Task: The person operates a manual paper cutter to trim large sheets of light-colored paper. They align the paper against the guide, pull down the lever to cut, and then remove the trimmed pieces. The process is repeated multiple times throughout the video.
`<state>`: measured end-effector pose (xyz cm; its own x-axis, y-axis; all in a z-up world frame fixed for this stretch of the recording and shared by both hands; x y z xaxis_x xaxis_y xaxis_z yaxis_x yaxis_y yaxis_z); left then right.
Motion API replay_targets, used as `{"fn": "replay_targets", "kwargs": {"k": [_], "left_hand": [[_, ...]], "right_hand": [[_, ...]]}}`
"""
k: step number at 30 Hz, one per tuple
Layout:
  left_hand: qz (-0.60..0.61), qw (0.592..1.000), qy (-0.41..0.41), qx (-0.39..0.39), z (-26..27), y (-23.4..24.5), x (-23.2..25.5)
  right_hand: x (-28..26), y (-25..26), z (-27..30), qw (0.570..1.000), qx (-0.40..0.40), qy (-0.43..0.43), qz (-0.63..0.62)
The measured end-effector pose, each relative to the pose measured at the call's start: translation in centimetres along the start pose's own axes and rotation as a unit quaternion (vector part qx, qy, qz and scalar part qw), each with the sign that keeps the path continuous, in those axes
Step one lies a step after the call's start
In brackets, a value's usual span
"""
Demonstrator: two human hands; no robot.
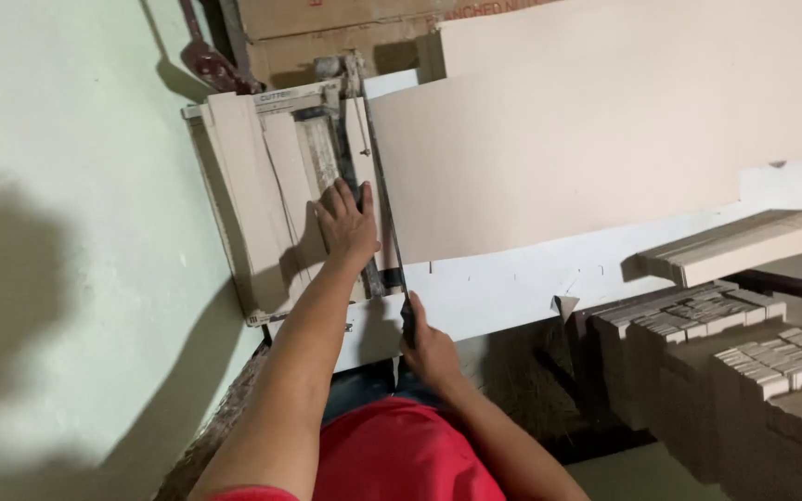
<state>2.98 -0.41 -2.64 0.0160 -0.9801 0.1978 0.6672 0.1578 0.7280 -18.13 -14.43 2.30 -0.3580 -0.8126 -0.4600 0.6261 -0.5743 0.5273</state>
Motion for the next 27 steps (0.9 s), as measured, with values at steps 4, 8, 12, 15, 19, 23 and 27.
{"fn": "replay_targets", "kwargs": {"k": [4, 8, 12, 15, 19, 23, 27], "left_hand": [[-0.073, 0.997, 0.002, 0.006, 3.0, 3.0, 0.6], [-0.216, 0.960, -0.175, 0.027, 5.3, 3.3, 2.1], [-0.264, 0.923, -0.281, 0.006, 9.5, 4.1, 2.5], [-0.302, 0.884, -0.357, -0.020, 11.5, 4.4, 1.9], [-0.342, 0.866, -0.365, 0.003, 6.3, -2.4, -7.1], [-0.235, 0.881, -0.383, 0.146, 4.8, -4.5, -10.0], [-0.196, 0.927, -0.306, 0.097, 4.7, -3.5, -8.8]], "right_hand": [[-9.8, 13.5, 8.0, 0.990, -0.058, -0.065, -0.113], [-5.9, 13.7, 4.7, 0.949, -0.091, -0.032, -0.300], [8.4, 8.0, -5.4, 0.790, 0.112, -0.193, -0.571], [10.8, 10.3, -6.9, 0.691, 0.145, -0.191, -0.682], [12.7, 11.3, -7.2, 0.643, 0.132, -0.150, -0.740], [14.7, 9.6, -6.2, 0.684, 0.144, -0.138, -0.701], [10.7, 8.1, -7.0, 0.772, 0.132, -0.149, -0.603]]}}
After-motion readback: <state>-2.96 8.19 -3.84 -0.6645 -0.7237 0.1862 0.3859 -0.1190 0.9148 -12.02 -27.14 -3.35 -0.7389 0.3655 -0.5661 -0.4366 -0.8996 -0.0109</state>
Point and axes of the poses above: each hand's wrist, its own z-axis away from the middle knuckle, its own y-axis out of the back of the hand, x = y × z, the point moved 4 cm from there along -z, towards the middle knuckle, and after that the axes turned 1 degree about -y, right-handed, at the moved point
